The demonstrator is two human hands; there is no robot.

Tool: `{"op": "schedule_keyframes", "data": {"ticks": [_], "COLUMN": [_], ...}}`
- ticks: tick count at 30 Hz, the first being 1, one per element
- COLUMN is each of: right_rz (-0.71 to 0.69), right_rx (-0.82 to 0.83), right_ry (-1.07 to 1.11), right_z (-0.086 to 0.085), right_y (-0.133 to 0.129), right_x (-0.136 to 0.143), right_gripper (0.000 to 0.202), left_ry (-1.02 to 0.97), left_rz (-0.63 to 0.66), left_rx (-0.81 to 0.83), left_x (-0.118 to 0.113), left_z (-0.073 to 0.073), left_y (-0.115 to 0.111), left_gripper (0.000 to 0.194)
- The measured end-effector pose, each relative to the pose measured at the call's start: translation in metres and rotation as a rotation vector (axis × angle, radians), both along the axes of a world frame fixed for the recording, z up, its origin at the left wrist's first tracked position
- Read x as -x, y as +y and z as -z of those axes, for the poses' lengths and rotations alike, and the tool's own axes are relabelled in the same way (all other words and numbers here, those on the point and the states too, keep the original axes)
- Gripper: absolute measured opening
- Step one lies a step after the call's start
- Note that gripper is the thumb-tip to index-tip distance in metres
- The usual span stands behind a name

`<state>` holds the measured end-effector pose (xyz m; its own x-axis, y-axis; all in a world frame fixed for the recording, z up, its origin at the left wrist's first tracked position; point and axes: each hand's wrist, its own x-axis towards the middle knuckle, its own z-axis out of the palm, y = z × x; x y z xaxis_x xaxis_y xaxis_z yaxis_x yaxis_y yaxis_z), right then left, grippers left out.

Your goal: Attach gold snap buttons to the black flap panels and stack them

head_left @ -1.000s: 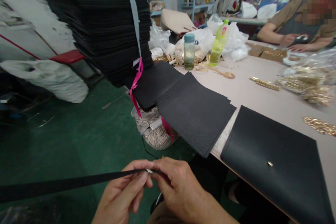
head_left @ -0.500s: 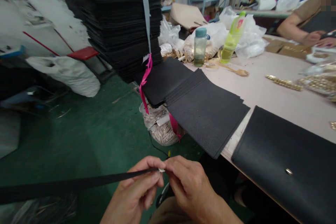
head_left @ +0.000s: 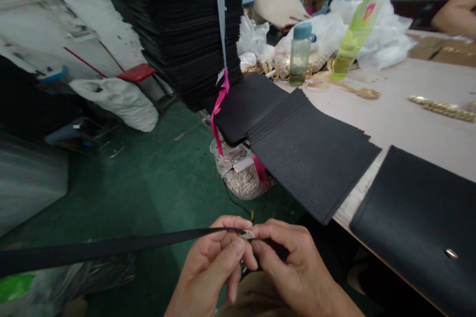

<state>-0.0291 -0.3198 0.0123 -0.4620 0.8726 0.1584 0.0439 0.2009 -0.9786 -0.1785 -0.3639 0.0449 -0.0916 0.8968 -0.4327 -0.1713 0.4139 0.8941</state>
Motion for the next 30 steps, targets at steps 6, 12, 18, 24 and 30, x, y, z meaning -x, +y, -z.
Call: {"op": "schedule_keyframes", "data": {"ticks": [6,12,18,24,30], "right_rz": [-0.047,-0.023,-0.019,-0.038,-0.055], "right_rx": [0.190,0.211,0.072,-0.025,-0.069], "right_ry": [-0.036,-0.062,-0.064,-0.080,-0.150], "right_z": [-0.004,-0.006,-0.009,-0.013,-0.012], "right_y": [0.002,0.003,0.005,0.006,0.007], "right_x": [0.000,-0.006,-0.009,-0.010,-0.010], "right_gripper": [0.019,0.018,0.017,0.015,0.016], "left_ry": [0.110,0.259,0.367,0.443,0.510], "left_rz": [0.035,0.037,0.057,0.073,0.049], "left_rx": [-0.016,-0.053,-0.140,-0.180,-0.218], "left_x": [0.000,0.004,0.005,0.004,0.002], "left_z": [0.005,0.006,0.008,0.007,0.008], "left_y": [0.001,-0.001,-0.004,-0.003,-0.005], "left_gripper": [0.031,0.029,0.019,0.013,0.015]}}
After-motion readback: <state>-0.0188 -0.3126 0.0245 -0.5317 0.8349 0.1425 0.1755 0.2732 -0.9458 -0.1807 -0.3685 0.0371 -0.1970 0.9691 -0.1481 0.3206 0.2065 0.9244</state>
